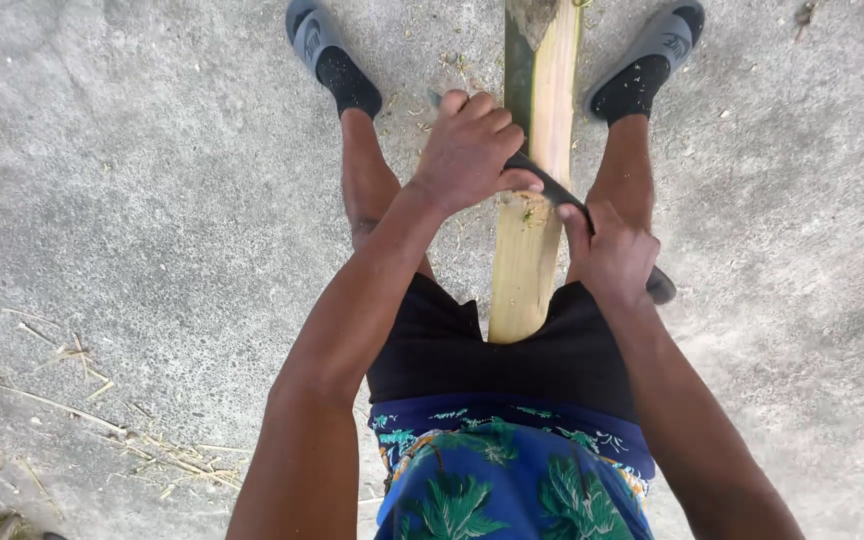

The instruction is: Scraping and shaping a piece of bamboo using a knife.

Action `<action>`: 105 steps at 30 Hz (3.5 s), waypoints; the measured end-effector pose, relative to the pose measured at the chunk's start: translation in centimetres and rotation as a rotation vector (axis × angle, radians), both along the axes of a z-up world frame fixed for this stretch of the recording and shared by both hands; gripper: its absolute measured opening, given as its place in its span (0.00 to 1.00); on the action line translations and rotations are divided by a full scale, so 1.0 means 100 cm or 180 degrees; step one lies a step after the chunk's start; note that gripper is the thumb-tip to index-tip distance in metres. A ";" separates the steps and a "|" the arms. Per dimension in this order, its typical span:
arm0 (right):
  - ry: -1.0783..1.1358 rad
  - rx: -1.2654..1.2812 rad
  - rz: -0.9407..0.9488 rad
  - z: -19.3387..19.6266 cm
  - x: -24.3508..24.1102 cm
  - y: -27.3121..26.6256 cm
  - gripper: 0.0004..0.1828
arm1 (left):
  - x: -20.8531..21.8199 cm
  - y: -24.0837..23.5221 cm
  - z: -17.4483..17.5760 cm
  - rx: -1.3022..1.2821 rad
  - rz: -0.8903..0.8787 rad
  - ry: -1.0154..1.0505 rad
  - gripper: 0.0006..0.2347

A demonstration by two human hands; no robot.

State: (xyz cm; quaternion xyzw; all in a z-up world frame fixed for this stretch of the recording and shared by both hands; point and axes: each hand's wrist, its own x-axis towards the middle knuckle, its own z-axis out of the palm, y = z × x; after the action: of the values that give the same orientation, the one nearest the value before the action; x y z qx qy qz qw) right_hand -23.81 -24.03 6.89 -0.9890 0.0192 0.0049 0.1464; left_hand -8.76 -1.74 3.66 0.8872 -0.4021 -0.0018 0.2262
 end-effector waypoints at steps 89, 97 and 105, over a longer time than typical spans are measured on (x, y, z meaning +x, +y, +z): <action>-0.0253 -0.1532 0.2402 0.063 0.125 -0.039 0.14 | -0.159 0.006 -0.064 -0.0472 0.2281 0.1441 0.08; -0.0114 -0.1492 0.2571 0.070 0.136 -0.031 0.17 | -0.169 0.002 -0.066 -0.0458 0.2633 0.1549 0.09; 0.0346 -0.1815 0.2568 0.087 0.143 -0.022 0.07 | -0.168 0.002 -0.075 -0.0288 0.2565 0.1758 0.06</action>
State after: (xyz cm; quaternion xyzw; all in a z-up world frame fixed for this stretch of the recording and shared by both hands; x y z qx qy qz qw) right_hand -9.56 -26.26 15.59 -0.9166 -0.3569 0.1073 -0.1447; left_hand -25.60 -1.56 -3.83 0.9279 0.0485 -0.1319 0.3454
